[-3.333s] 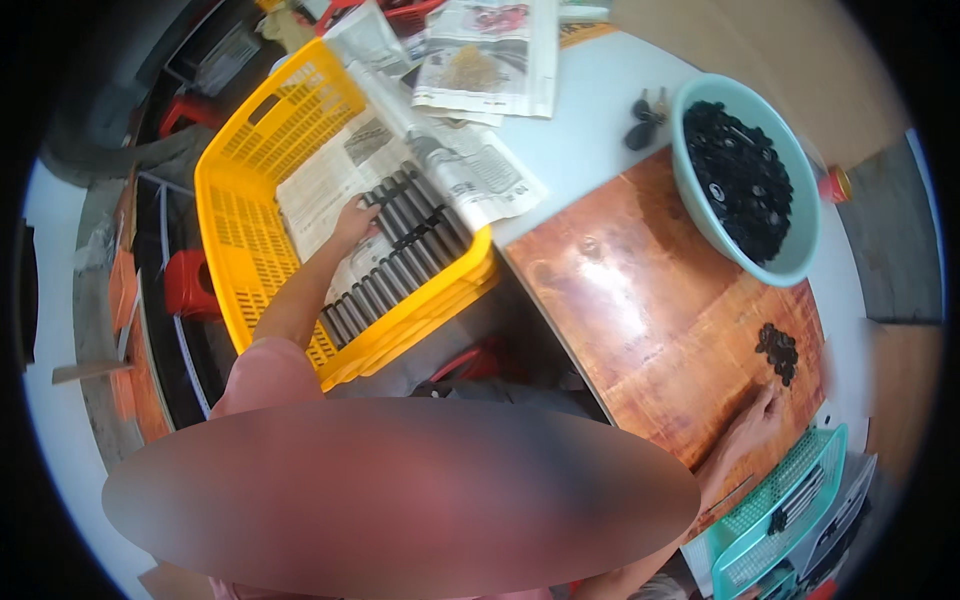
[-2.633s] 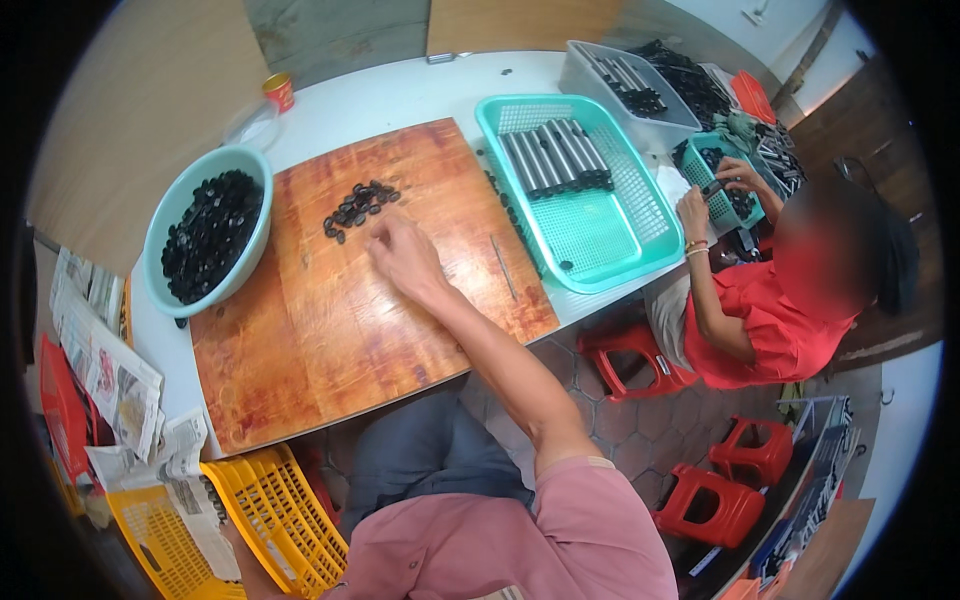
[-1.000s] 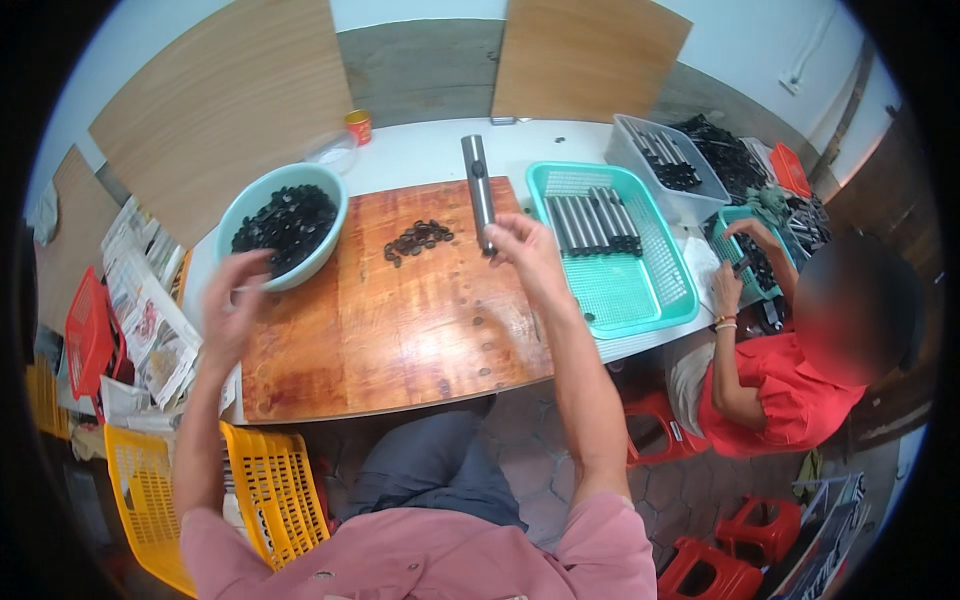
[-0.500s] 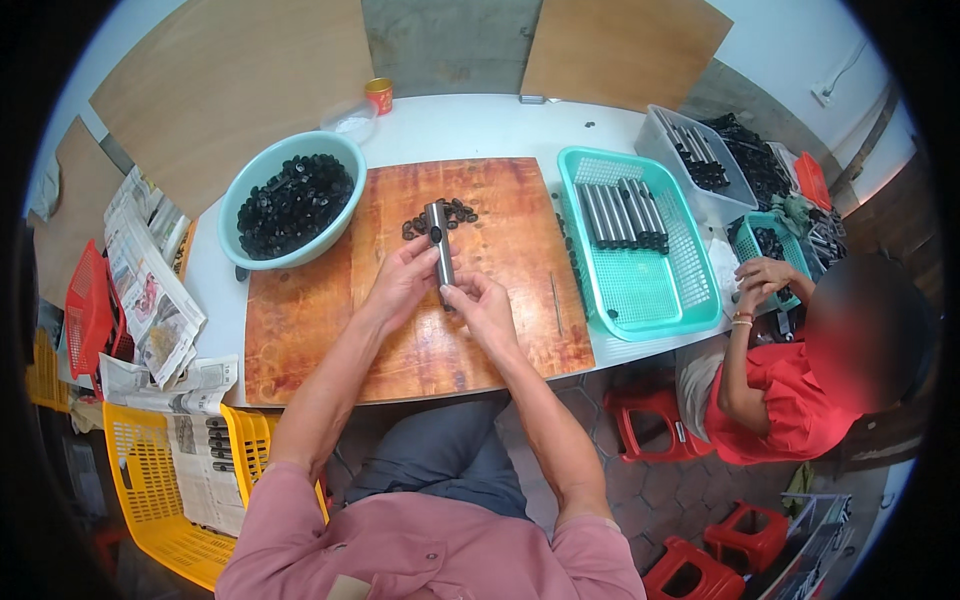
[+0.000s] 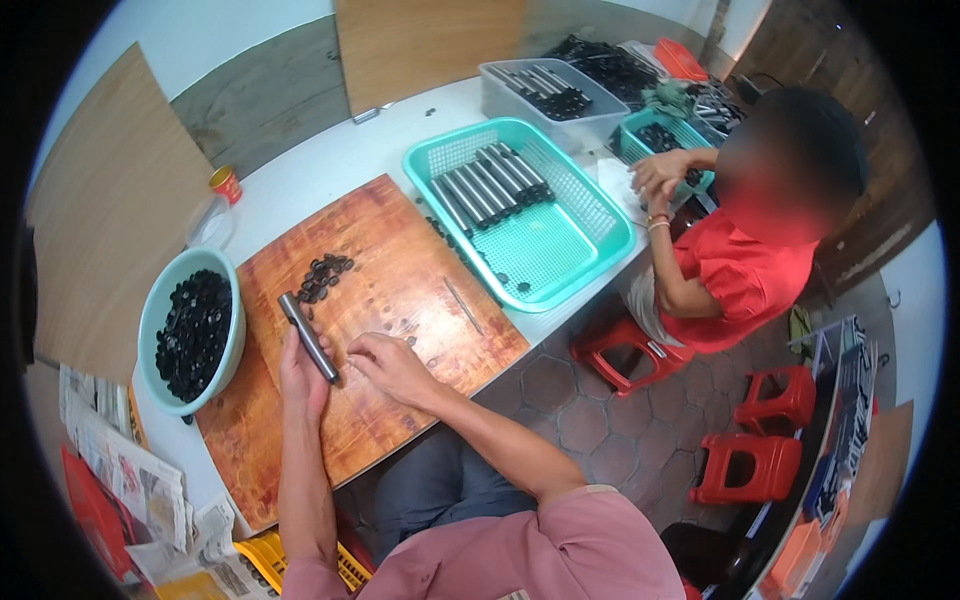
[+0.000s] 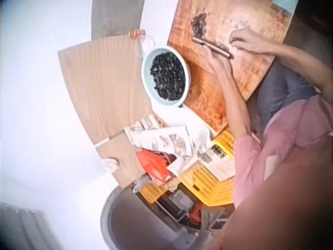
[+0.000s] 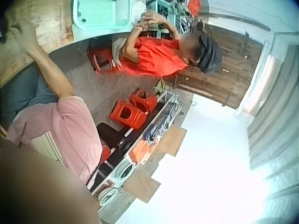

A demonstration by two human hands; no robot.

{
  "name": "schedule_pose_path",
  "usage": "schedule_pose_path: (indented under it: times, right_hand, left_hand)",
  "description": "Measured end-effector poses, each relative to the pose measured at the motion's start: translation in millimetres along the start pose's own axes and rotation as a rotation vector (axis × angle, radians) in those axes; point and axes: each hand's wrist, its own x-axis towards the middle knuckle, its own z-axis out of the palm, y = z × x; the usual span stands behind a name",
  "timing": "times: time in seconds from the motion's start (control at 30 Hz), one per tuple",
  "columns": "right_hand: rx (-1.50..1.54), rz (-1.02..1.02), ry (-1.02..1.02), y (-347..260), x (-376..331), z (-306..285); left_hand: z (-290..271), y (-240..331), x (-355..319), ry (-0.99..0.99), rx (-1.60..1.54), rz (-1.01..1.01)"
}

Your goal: The person assembles keychains by inserting small black circular objects into cylindrical metal tubes. They pick up the objects from a wooden board, place them into the tubes, and then place the completed assemblies into a yellow basket. Another person is visible in the background performing a similar task.

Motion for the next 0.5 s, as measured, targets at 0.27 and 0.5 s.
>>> schedule_pose_path:
  times: [0.27,0.5]
  right_hand:
    - [-0.021,-0.03,0.01,4,-3,-1]
    - [-0.01,-0.04,0.008,-2,-4,-1]
  left_hand:
    - [6,0,-4,0.0,0.028,0.019]
    - [1,0,-3,-0.023,0.016,0.042]
